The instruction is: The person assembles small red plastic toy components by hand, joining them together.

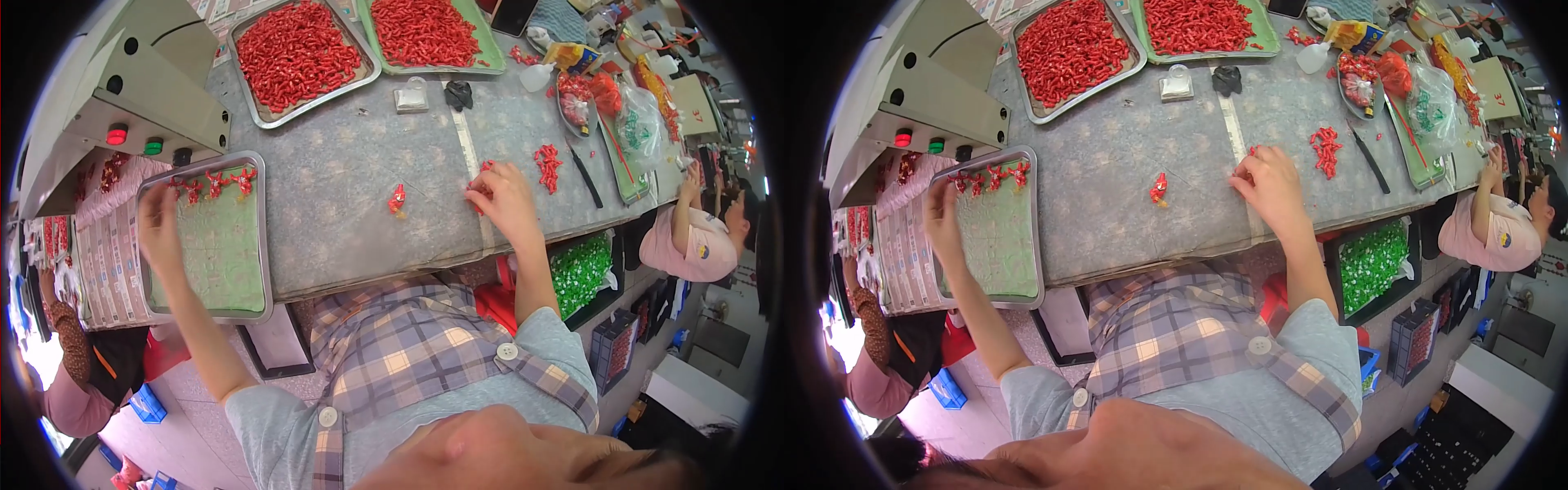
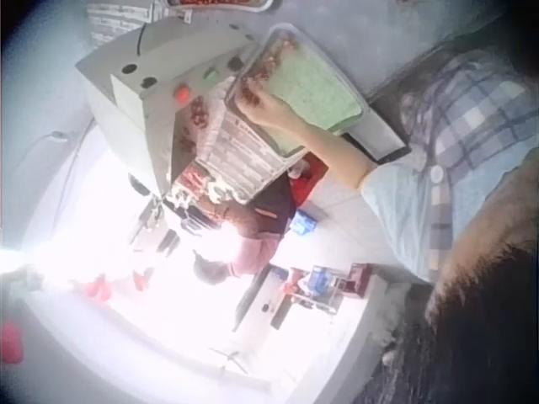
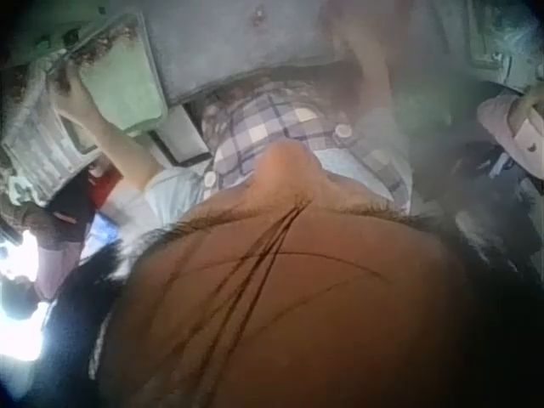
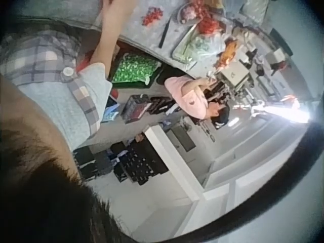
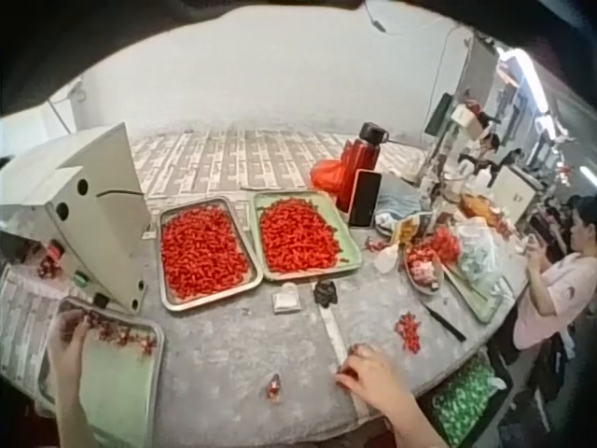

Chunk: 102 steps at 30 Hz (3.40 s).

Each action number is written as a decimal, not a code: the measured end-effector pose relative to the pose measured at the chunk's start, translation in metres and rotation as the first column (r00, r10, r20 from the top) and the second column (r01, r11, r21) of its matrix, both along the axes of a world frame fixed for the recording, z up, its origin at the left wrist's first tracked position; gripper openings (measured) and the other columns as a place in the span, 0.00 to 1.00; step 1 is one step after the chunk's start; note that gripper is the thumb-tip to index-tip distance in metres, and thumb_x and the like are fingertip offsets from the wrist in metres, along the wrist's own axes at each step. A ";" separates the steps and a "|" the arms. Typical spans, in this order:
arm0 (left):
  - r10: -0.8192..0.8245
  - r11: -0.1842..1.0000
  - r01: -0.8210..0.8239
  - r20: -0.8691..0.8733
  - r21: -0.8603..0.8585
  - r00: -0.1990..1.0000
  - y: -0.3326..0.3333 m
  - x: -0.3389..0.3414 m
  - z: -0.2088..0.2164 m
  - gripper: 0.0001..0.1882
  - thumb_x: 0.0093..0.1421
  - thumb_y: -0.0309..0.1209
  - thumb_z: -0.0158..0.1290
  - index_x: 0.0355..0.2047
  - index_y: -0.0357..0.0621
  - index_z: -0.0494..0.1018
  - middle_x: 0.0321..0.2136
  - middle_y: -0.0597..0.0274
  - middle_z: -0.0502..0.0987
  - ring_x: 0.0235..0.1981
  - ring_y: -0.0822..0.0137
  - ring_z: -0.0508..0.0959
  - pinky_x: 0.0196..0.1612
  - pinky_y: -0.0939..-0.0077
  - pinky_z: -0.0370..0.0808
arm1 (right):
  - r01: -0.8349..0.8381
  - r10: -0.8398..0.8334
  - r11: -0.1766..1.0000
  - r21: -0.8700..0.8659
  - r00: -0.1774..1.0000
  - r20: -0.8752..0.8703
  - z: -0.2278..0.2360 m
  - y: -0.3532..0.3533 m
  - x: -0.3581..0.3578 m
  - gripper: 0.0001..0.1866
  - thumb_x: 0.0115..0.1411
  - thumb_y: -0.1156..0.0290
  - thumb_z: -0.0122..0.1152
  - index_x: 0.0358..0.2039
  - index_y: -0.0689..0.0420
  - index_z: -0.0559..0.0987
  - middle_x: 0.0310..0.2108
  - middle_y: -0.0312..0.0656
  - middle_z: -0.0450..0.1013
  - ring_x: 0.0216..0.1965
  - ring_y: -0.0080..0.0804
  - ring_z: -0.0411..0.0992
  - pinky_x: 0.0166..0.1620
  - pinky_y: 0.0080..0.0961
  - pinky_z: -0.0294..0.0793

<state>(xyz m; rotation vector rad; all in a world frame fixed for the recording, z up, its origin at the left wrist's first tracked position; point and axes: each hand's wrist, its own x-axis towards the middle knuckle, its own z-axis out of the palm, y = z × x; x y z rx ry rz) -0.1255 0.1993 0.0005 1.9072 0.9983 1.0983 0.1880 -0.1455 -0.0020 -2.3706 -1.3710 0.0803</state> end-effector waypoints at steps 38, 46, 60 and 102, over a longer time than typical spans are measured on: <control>-0.465 0.472 0.684 0.502 -0.557 0.729 -0.200 0.133 -0.004 0.06 0.50 0.22 0.53 0.29 0.37 0.70 0.25 0.67 0.71 0.26 0.78 0.71 0.30 0.85 0.69 | 0.114 0.511 0.775 0.621 0.465 -0.723 0.010 0.040 -0.056 0.09 0.45 0.80 0.61 0.30 0.64 0.76 0.32 0.43 0.71 0.35 0.27 0.69 0.39 0.20 0.67; -0.524 0.653 0.637 0.363 -0.409 0.770 -0.201 0.134 -0.007 0.07 0.47 0.22 0.55 0.28 0.39 0.70 0.25 0.66 0.71 0.25 0.77 0.71 0.29 0.85 0.69 | -0.058 0.444 0.836 0.546 0.657 -0.610 0.020 0.037 -0.051 0.10 0.43 0.80 0.62 0.30 0.62 0.76 0.30 0.42 0.72 0.32 0.28 0.70 0.36 0.20 0.67; -0.450 0.220 0.781 0.649 -0.584 0.613 -0.197 0.132 -0.004 0.04 0.53 0.22 0.50 0.31 0.38 0.69 0.25 0.70 0.70 0.26 0.80 0.67 0.28 0.87 0.66 | -0.337 0.527 0.805 0.489 0.785 -0.326 0.037 0.043 -0.040 0.07 0.43 0.76 0.61 0.25 0.58 0.75 0.24 0.38 0.72 0.27 0.33 0.71 0.28 0.23 0.68; -0.344 0.339 0.666 0.571 -0.665 0.745 -0.186 0.129 -0.011 0.15 0.52 0.33 0.54 0.38 0.39 0.71 0.28 0.61 0.75 0.27 0.77 0.70 0.29 0.84 0.66 | -0.285 0.300 0.954 -0.095 0.903 0.308 0.022 0.149 0.081 0.05 0.49 0.72 0.52 0.26 0.59 0.71 0.26 0.43 0.70 0.32 0.41 0.69 0.34 0.35 0.67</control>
